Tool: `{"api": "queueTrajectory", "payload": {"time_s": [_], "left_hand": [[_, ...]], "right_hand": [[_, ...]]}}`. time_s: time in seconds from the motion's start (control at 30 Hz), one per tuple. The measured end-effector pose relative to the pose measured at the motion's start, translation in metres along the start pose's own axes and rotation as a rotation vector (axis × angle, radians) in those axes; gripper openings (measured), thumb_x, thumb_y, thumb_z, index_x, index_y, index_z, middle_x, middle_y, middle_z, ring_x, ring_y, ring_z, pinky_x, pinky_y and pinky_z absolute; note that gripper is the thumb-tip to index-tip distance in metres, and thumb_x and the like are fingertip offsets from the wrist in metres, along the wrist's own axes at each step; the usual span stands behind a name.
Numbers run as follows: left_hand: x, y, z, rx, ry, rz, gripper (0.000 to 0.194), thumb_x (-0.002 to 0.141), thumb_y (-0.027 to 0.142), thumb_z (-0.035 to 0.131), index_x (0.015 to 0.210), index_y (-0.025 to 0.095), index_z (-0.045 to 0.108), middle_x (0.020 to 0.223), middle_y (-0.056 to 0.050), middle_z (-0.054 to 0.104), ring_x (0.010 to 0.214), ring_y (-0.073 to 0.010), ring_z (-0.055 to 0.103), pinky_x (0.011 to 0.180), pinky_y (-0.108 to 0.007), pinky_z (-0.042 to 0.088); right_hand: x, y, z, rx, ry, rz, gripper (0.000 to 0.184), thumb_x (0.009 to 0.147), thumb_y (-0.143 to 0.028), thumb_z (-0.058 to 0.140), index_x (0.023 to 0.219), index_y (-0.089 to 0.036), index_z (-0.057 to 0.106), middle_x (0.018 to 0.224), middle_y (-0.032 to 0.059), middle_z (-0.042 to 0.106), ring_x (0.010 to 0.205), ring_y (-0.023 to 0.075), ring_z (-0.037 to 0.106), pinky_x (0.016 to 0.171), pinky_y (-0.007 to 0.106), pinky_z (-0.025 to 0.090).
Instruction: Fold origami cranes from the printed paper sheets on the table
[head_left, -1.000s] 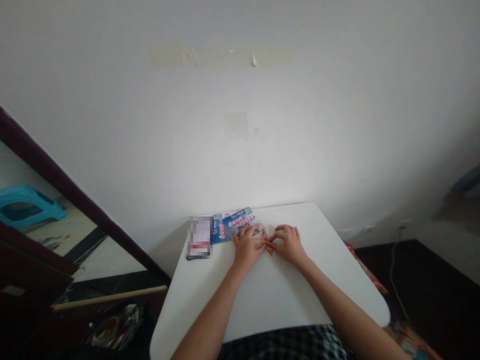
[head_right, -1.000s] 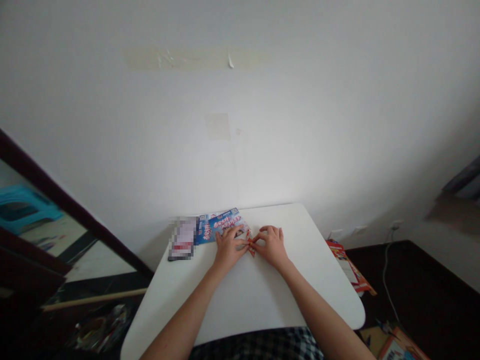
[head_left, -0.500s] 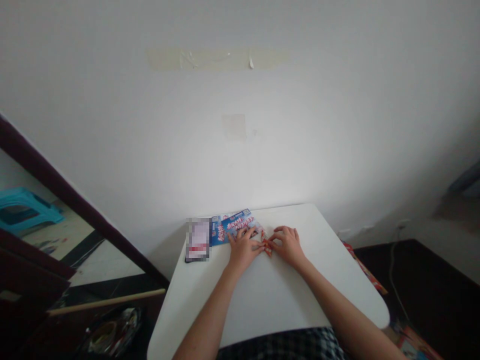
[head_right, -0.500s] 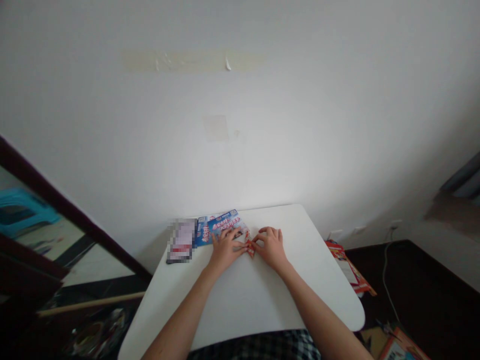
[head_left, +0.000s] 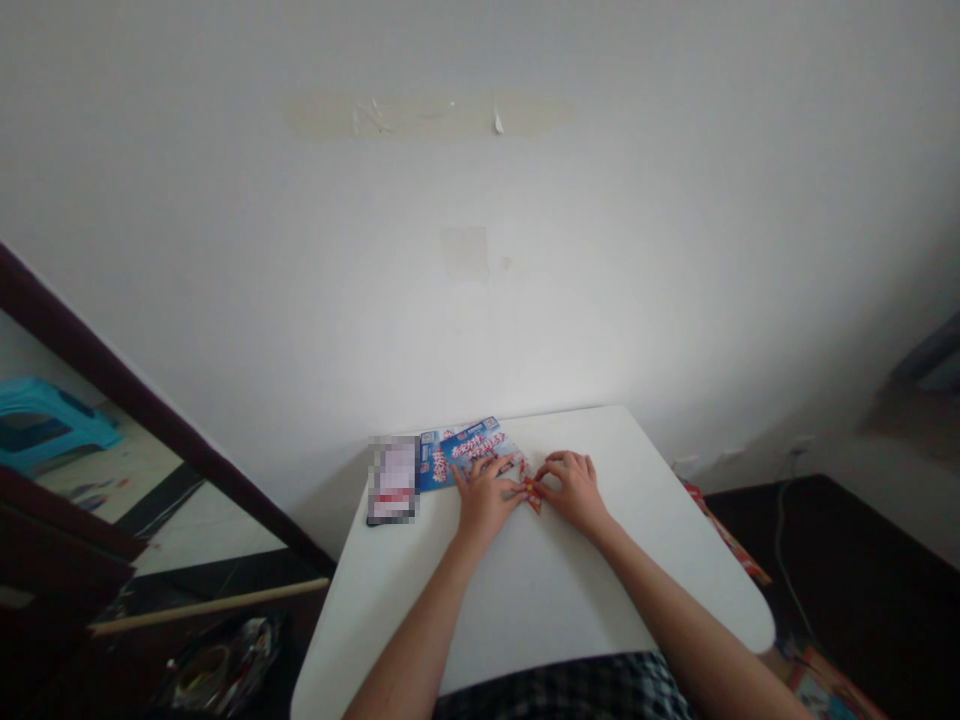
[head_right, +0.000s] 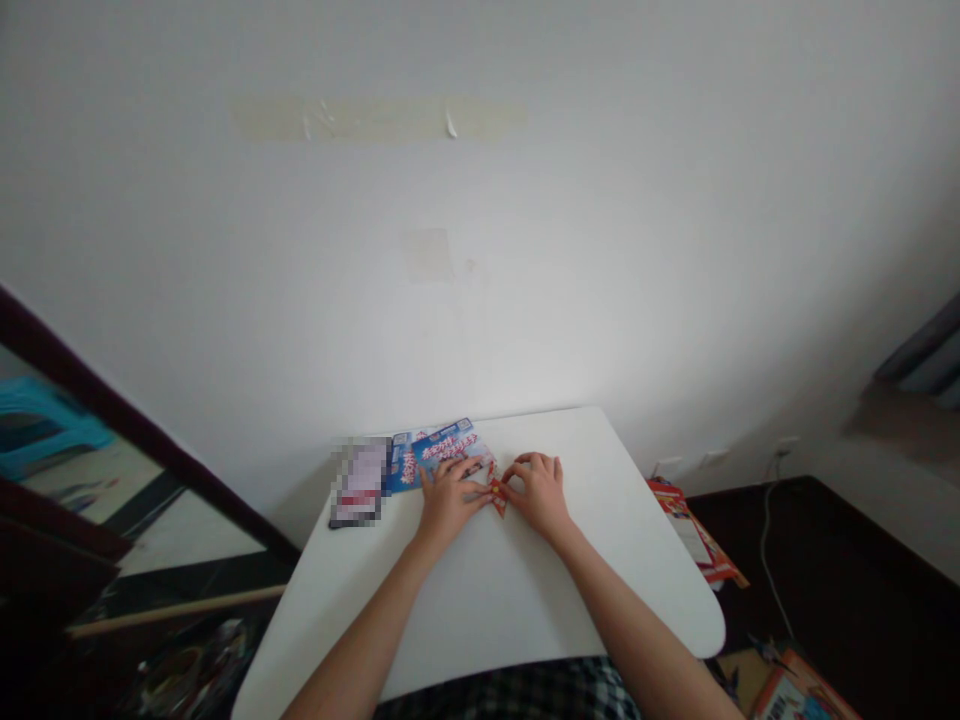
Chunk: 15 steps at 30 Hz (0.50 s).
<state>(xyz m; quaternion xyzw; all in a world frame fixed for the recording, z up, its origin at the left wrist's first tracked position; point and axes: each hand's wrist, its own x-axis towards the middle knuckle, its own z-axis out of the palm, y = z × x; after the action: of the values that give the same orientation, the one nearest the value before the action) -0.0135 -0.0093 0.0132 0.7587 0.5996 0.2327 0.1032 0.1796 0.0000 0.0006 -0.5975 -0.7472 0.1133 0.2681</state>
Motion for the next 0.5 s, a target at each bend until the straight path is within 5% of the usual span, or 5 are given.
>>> {"api": "queueTrajectory", "payload": {"time_s": [0.5], "left_hand": [[0.002, -0.0002, 0.0004, 0.004, 0.008, -0.039, 0.007, 0.08, 0.038, 0.077, 0.086, 0.037, 0.08, 0.141, 0.002, 0.063, 0.136, -0.0309, 0.043, 0.118, -0.073, 0.007]], "right_hand": [[-0.0013, 0.0019, 0.0027, -0.066, -0.04, -0.028, 0.024, 0.094, -0.045, 0.059, 0.114, -0.037, 0.07, 0.131, 0.006, 0.058, 0.127, 0.0279, 0.047, 0.117, 0.061, 0.02]]}}
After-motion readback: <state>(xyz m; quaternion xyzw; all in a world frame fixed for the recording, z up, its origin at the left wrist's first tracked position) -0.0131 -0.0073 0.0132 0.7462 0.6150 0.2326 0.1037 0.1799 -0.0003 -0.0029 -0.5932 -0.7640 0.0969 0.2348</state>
